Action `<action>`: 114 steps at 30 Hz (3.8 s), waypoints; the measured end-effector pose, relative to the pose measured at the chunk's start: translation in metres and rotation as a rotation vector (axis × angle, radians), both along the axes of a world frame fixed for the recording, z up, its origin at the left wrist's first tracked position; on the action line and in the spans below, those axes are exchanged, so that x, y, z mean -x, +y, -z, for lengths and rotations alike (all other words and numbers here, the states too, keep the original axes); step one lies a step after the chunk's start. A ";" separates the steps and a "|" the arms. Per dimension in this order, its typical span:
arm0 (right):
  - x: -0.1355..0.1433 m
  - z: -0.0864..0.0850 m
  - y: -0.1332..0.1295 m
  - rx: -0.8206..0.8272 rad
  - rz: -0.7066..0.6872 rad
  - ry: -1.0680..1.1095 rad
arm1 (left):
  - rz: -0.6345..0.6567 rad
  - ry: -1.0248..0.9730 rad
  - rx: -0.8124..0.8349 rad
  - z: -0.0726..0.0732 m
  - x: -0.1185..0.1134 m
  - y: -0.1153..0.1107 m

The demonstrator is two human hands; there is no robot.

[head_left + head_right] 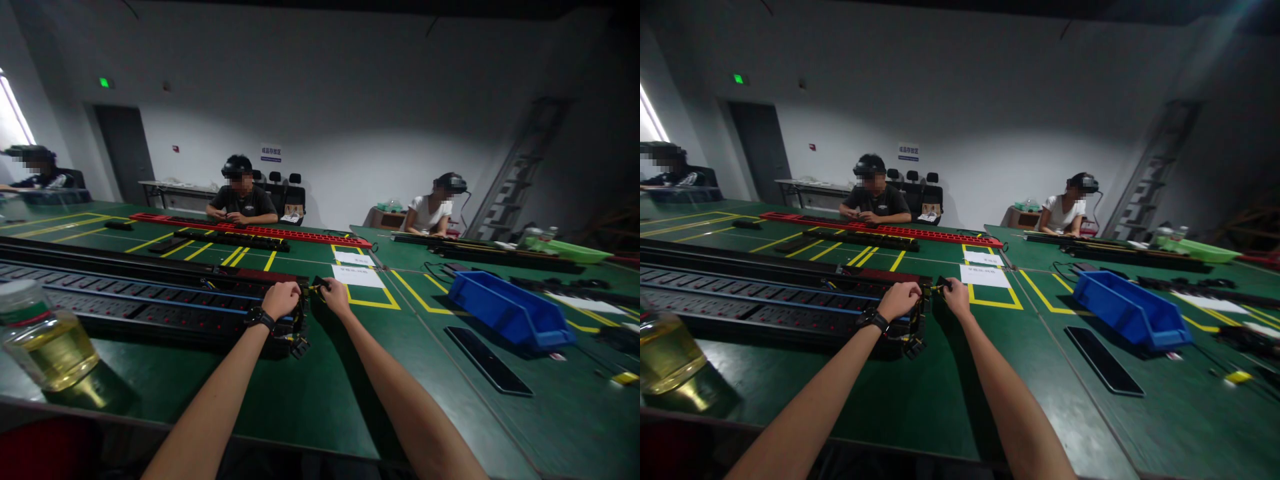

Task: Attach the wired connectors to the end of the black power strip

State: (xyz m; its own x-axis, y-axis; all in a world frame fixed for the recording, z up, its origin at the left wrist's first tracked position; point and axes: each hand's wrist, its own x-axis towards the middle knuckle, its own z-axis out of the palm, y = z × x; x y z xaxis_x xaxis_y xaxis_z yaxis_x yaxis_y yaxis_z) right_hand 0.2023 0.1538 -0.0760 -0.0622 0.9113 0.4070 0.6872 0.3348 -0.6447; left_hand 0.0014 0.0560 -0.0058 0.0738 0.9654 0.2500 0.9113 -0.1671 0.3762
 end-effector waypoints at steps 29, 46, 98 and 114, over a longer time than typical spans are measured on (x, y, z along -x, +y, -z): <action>0.022 -0.004 -0.025 0.027 0.087 -0.099 | 0.008 0.009 -0.014 -0.002 -0.001 -0.002; 0.020 -0.005 -0.039 0.044 0.040 -0.198 | 0.012 -0.010 -0.015 -0.001 -0.001 -0.001; -0.052 -0.018 -0.097 0.127 -0.079 -0.427 | 0.093 0.436 -0.294 0.016 -0.015 -0.119; -0.007 -0.019 -0.121 0.160 -0.729 0.252 | 0.138 0.457 -0.299 0.019 -0.012 -0.119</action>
State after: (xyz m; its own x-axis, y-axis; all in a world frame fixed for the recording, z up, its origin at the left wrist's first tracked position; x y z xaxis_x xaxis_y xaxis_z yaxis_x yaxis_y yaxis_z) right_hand 0.2095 0.0325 -0.0574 -0.5899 0.7250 0.3555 0.1571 0.5349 -0.8302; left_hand 0.0131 -0.0627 -0.0244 0.3599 0.8308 0.4244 0.9325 -0.3355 -0.1341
